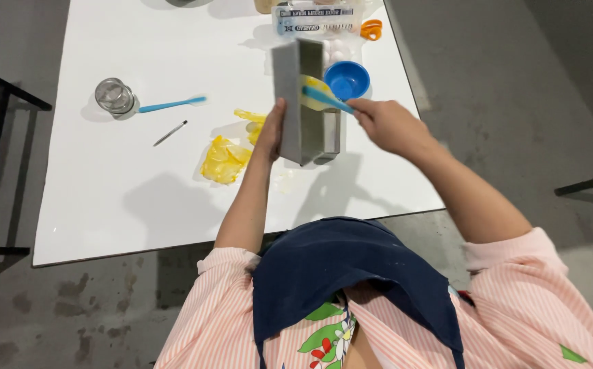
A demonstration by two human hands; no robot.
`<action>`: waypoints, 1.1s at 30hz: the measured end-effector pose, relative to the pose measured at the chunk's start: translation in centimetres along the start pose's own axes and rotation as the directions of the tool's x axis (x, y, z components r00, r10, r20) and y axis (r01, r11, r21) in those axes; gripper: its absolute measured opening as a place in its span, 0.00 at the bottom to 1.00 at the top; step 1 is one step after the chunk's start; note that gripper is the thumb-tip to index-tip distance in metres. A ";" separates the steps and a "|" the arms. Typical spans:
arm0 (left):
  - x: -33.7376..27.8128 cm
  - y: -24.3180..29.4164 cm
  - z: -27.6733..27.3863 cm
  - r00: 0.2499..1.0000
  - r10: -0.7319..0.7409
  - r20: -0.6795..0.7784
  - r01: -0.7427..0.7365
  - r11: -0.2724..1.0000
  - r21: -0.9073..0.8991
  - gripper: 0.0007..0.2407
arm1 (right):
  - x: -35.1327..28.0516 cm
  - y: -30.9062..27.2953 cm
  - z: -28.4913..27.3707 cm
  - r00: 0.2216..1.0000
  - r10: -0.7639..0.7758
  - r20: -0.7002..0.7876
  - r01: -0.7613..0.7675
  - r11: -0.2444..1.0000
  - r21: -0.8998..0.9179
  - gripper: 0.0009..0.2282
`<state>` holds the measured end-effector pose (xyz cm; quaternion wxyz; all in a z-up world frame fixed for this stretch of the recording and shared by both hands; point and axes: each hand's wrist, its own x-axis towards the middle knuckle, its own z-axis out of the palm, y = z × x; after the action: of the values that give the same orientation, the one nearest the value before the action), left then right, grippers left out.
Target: Greasing baking pans with butter and kneading bread dough on a workspace.
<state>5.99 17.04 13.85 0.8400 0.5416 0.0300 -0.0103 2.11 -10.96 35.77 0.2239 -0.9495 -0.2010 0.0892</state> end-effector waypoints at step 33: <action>-2.6 3.3 -3.5 0.975 0.183 0.127 -0.104 0.878 -0.468 0.32 | -7.3 -7.8 7.2 0.911 -0.388 0.142 0.412 0.880 -0.237 0.25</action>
<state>3.38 21.55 15.57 0.9419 0.3261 -0.0792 0.0141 -9.05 -4.87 33.53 0.1006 -0.9036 -0.4126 0.0566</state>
